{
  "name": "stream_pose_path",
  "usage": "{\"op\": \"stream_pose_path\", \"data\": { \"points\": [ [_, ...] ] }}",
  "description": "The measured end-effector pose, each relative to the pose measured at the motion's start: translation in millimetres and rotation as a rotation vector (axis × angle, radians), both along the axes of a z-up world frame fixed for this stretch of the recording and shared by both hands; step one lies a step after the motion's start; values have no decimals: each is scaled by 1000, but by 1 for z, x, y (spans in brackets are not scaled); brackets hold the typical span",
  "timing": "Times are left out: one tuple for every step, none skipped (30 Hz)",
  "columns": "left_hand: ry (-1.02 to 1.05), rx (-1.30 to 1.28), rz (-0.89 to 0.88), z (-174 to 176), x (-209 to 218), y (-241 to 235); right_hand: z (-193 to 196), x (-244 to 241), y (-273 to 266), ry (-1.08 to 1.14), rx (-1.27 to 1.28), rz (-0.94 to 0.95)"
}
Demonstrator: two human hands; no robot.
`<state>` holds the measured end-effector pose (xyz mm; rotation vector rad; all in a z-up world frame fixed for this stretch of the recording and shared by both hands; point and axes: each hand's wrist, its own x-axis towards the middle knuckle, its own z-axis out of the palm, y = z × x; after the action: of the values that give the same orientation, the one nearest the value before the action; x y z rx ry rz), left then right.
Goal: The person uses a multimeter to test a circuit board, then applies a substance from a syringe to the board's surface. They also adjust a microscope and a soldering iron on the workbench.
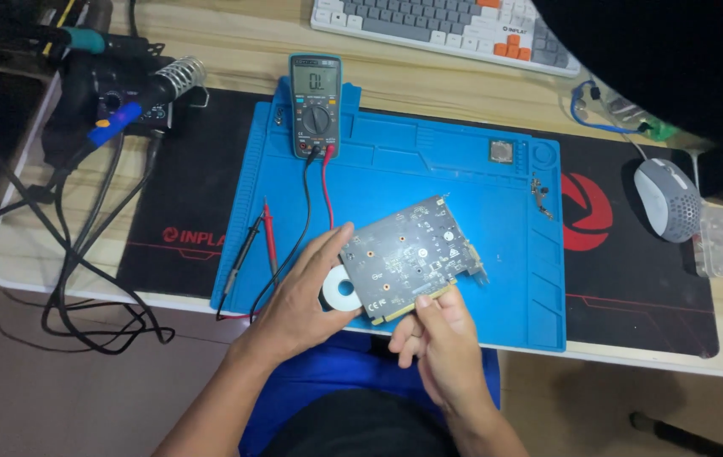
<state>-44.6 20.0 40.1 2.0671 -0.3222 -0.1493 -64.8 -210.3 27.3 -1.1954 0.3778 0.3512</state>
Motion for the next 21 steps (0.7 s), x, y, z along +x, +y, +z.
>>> {"op": "stream_pose_path", "data": {
  "points": [
    [-2, 1, 4, -3, -4, 1, -2, 0, -3, -2, 1, 4],
    [-93, 5, -40, -5, -7, 1, -4, 1, -7, -5, 4, -17],
    [-185, 9, -84, -8, -10, 1, -6, 2, -11, -8, 7, -37],
    [-185, 8, -87, -6, -13, 1, -6, 2, -13, -9, 7, -41],
    [-229, 28, -116, -4, -15, 1, -5, 3, -16, -44, -45, -35],
    [-272, 46, -146, -2, -18, 1, -5, 3, -20, -77, -99, -32],
    [-271, 44, -151, -5, -19, 0, -6, 2, -23, -76, -101, -37],
    [-330, 81, -143, -8, -20, 0, -7, 3, -25, -112, -137, -49],
    [-388, 117, -135, -11, -21, 0, -8, 3, -28, -147, -174, -62],
    [-388, 114, -140, -10, -22, -1, -7, 3, -30, -147, -176, -68],
    [-387, 102, -141, -9, -23, -2, -5, 3, -31, -156, -158, -54],
    [-386, 92, -138, -7, -24, -2, -4, 4, -32, -166, -138, -38],
    [-388, 91, -142, -7, -25, -3, -4, 4, -33, -168, -138, -41],
    [-389, 87, -135, -6, -26, -3, -3, 5, -34, -163, -162, -28],
    [-391, 82, -129, -5, -27, -2, -2, 6, -35, -158, -186, -15],
    [-392, 83, -129, -7, -28, -3, -3, 6, -36, -159, -186, -15],
    [-431, 73, -121, -8, -29, -4, -4, 6, -37, -174, -221, -19],
    [-468, 64, -113, -10, -31, -5, -5, 6, -38, -186, -256, -23],
    [-468, 65, -113, -9, -31, -4, -4, 6, -40, -186, -256, -24],
    [-474, 70, -114, -8, -32, -4, -3, 7, -41, -223, -288, -16],
    [-480, 75, -114, -7, -33, -4, -1, 7, -42, -259, -321, -9]
  ]
}}
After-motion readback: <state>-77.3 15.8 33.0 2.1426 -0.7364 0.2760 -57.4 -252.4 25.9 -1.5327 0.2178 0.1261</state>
